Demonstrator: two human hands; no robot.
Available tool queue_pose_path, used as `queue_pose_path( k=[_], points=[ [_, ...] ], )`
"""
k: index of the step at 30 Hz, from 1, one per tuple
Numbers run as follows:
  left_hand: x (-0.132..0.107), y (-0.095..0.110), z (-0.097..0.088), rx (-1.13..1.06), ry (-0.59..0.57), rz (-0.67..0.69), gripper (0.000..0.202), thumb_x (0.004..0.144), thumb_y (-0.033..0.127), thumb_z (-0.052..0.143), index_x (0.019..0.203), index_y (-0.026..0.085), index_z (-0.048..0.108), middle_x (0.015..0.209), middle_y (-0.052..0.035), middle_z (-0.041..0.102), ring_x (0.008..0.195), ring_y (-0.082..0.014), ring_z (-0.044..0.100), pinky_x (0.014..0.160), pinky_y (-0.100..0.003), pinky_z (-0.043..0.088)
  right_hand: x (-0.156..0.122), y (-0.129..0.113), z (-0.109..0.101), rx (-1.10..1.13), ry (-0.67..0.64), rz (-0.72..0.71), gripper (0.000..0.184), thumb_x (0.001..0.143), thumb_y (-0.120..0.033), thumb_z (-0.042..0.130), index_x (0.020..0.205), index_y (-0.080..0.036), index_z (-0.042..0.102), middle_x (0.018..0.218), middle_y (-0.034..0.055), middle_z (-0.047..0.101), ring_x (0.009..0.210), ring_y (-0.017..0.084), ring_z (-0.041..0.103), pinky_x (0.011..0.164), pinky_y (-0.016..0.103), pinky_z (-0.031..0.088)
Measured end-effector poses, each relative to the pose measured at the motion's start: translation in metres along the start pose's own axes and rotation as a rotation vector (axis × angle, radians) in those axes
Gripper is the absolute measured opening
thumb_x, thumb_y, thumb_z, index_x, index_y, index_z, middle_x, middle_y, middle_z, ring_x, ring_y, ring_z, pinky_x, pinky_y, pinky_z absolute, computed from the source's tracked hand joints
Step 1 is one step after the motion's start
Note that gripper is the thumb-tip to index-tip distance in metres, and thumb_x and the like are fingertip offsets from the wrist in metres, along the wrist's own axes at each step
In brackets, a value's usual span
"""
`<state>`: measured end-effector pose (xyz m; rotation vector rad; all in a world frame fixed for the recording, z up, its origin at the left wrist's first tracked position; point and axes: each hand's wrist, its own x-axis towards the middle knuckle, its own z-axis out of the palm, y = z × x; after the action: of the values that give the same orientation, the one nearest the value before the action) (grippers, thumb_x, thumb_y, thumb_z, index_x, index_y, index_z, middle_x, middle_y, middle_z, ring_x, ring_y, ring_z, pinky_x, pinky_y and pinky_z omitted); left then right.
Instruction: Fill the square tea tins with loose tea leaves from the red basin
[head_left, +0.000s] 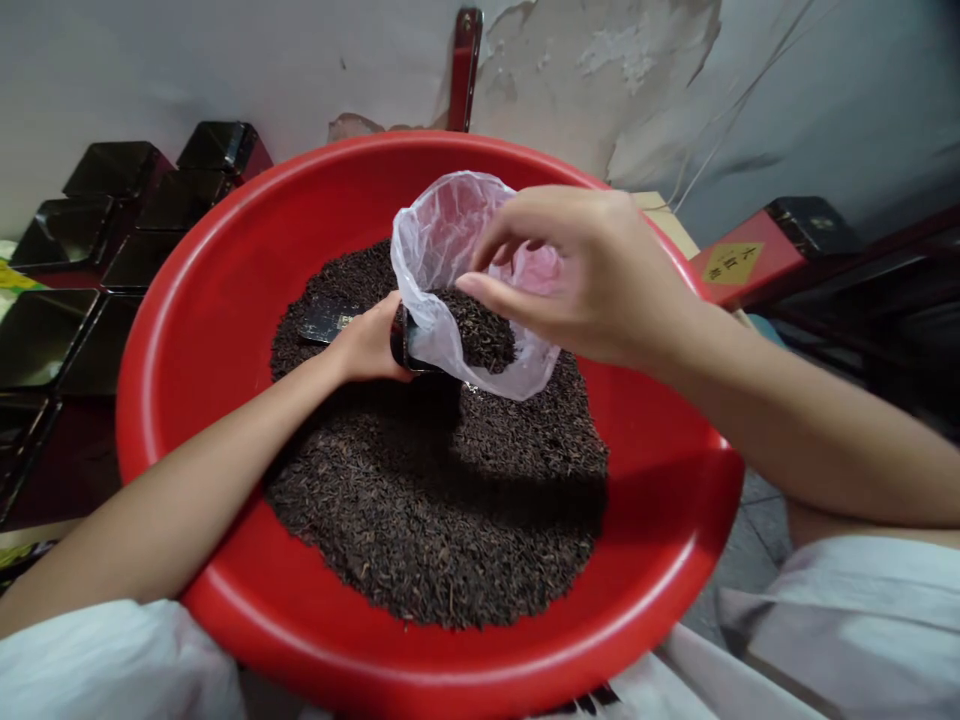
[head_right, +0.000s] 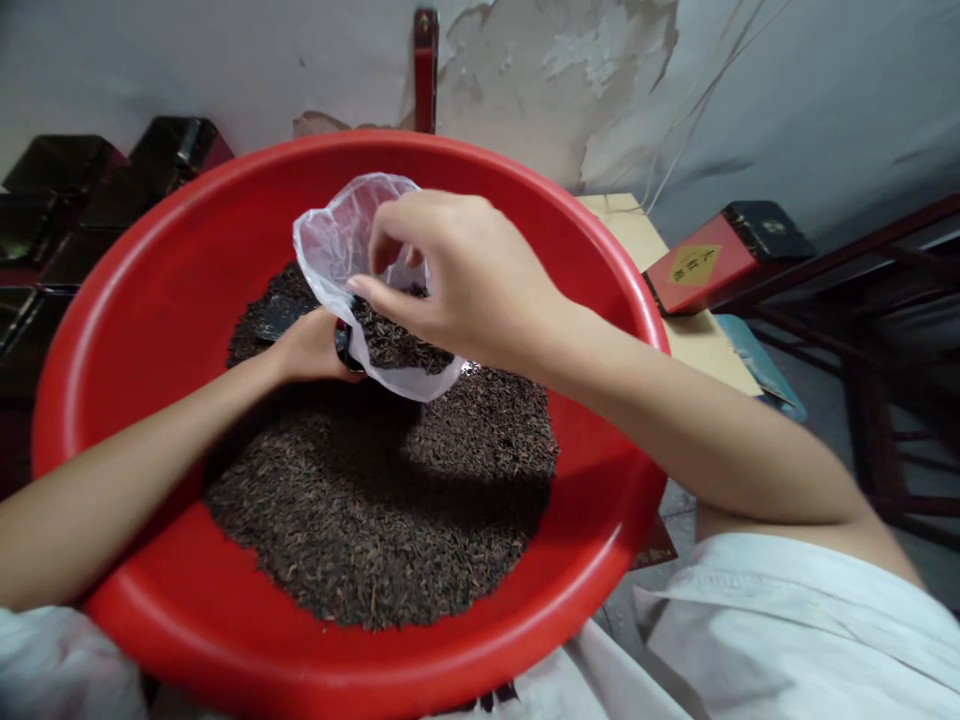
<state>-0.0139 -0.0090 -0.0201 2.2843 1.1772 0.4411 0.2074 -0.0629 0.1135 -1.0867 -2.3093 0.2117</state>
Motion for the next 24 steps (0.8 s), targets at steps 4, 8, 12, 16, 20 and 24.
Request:
queue_pose_path(
  k=[4,8,12,16,20,24],
  points=[
    [0.000,0.001,-0.007,-0.063,0.060,-0.198,0.091,0.045,0.039,0.081,0.122,0.011,0.041,0.121,-0.0147,0.058,0.113,-0.0357,0.056,0.099,-0.046,0.043,-0.023,0.012,-0.003,0.144,0.416,0.050,0.014,0.086,-0.032,0.057,0.080,-0.020,0.059,0.087,0.0073,0.066,0.084,0.016,0.060,0.081,0.030,0.047],
    [0.000,0.000,-0.012,-0.165,0.164,-0.312,0.104,0.041,0.040,0.082,0.127,0.007,0.034,0.134,-0.0218,0.047,0.129,-0.0381,0.041,0.108,-0.048,0.033,-0.025,0.052,0.006,0.274,0.222,0.262,0.046,0.073,-0.047,0.070,0.107,-0.019,0.058,0.119,0.0118,0.060,0.108,0.023,0.058,0.094,0.038,0.045],
    [-0.001,-0.001,-0.008,-0.255,0.166,-0.283,0.110,0.042,0.043,0.082,0.130,0.006,0.030,0.137,-0.0238,0.043,0.130,-0.0373,0.040,0.109,-0.049,0.032,-0.019,0.085,0.030,0.445,-0.225,0.365,0.110,0.053,-0.061,0.078,0.142,-0.020,0.027,0.151,0.0184,0.025,0.132,0.034,0.040,0.104,0.050,0.039],
    [-0.004,-0.001,0.000,-0.139,0.121,-0.227,0.096,0.045,0.044,0.081,0.124,0.010,0.039,0.128,-0.0193,0.053,0.124,-0.0375,0.047,0.105,-0.050,0.037,-0.014,0.094,0.054,0.546,-0.356,0.298,0.127,0.051,-0.064,0.076,0.147,-0.014,0.008,0.155,0.0216,0.010,0.142,0.032,0.022,0.115,0.048,0.024],
    [-0.006,0.002,0.003,-0.021,0.019,-0.096,0.080,0.051,0.041,0.078,0.120,0.015,0.046,0.115,-0.0115,0.062,0.108,-0.0330,0.059,0.096,-0.045,0.045,-0.017,0.079,0.041,0.579,-0.353,0.110,0.144,0.043,-0.069,0.077,0.147,-0.007,-0.002,0.155,0.0219,-0.008,0.146,0.027,0.000,0.120,0.038,0.007],
    [-0.005,0.010,0.002,0.044,-0.025,-0.081,0.072,0.052,0.038,0.075,0.115,0.015,0.049,0.118,-0.0142,0.061,0.103,-0.0341,0.062,0.089,-0.043,0.049,-0.028,0.040,0.004,0.584,0.096,-0.004,0.095,0.067,-0.073,0.058,0.141,-0.023,0.025,0.150,0.0116,0.025,0.137,0.020,0.032,0.112,0.033,0.032]
  ],
)
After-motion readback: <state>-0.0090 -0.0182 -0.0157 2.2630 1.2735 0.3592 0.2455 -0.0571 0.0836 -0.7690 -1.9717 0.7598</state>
